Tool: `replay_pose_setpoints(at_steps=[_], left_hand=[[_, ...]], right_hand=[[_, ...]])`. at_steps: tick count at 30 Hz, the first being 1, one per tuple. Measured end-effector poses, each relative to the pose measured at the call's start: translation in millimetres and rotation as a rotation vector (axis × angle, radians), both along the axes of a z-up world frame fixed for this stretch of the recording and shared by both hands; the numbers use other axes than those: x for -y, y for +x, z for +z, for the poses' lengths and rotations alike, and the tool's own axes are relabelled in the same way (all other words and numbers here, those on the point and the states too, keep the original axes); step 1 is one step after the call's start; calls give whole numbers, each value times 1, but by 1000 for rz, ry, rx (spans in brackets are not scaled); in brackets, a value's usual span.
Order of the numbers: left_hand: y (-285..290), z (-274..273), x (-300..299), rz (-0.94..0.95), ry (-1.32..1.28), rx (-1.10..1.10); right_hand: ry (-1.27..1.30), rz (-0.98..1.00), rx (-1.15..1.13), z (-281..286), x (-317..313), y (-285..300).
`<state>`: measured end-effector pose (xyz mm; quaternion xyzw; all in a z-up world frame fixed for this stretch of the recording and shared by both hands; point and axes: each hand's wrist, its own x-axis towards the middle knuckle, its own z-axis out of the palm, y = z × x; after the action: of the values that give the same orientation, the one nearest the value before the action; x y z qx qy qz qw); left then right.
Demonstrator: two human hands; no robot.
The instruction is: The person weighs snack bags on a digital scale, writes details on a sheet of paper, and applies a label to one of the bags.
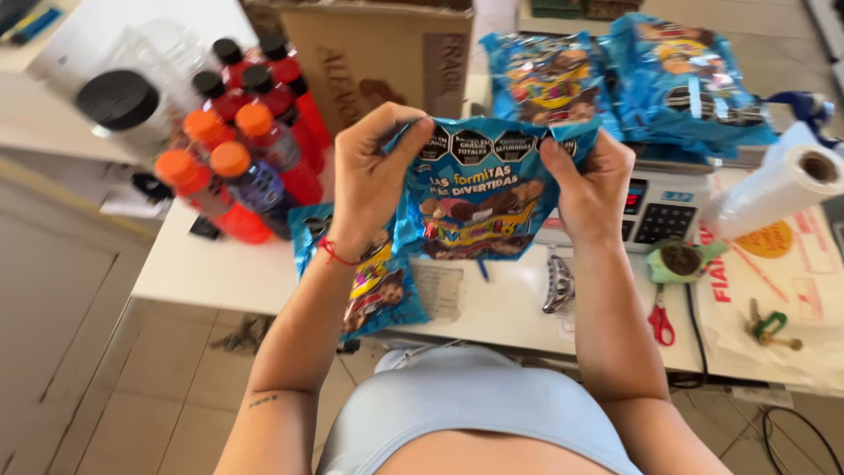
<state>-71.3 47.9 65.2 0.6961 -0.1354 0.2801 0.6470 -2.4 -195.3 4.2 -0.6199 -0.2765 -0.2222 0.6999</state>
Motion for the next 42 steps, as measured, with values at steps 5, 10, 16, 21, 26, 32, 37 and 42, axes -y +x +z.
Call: replay_pose_setpoints(at_steps=[5, 10, 16, 21, 26, 32, 37, 42], left_hand=[[-36, 7, -43, 28, 31, -72], [-31, -33, -102, 114, -208, -357], [-27, -123, -159, 294, -388, -611], [-45, -145, -146, 609, 185, -529], [-100, -79, -74, 487, 395, -845], [-105, -90, -61, 234, 827, -844], [-102, -116, -71, 279, 793, -813], [-105, -117, -66, 298, 734, -797]], right_hand=[[-146, -90, 149, 1, -33, 1], [-291, 16, -32, 12, -99, -25], [-240, 217, -694, -57, -183, -33], [-283, 212, -885, -68, -198, -40], [-435, 173, -885, -71, -205, -39], [-454, 293, -933, -85, -201, -25], [-614, 283, -771, -80, -142, -58], [-987, 324, -880, -83, -103, -99]])
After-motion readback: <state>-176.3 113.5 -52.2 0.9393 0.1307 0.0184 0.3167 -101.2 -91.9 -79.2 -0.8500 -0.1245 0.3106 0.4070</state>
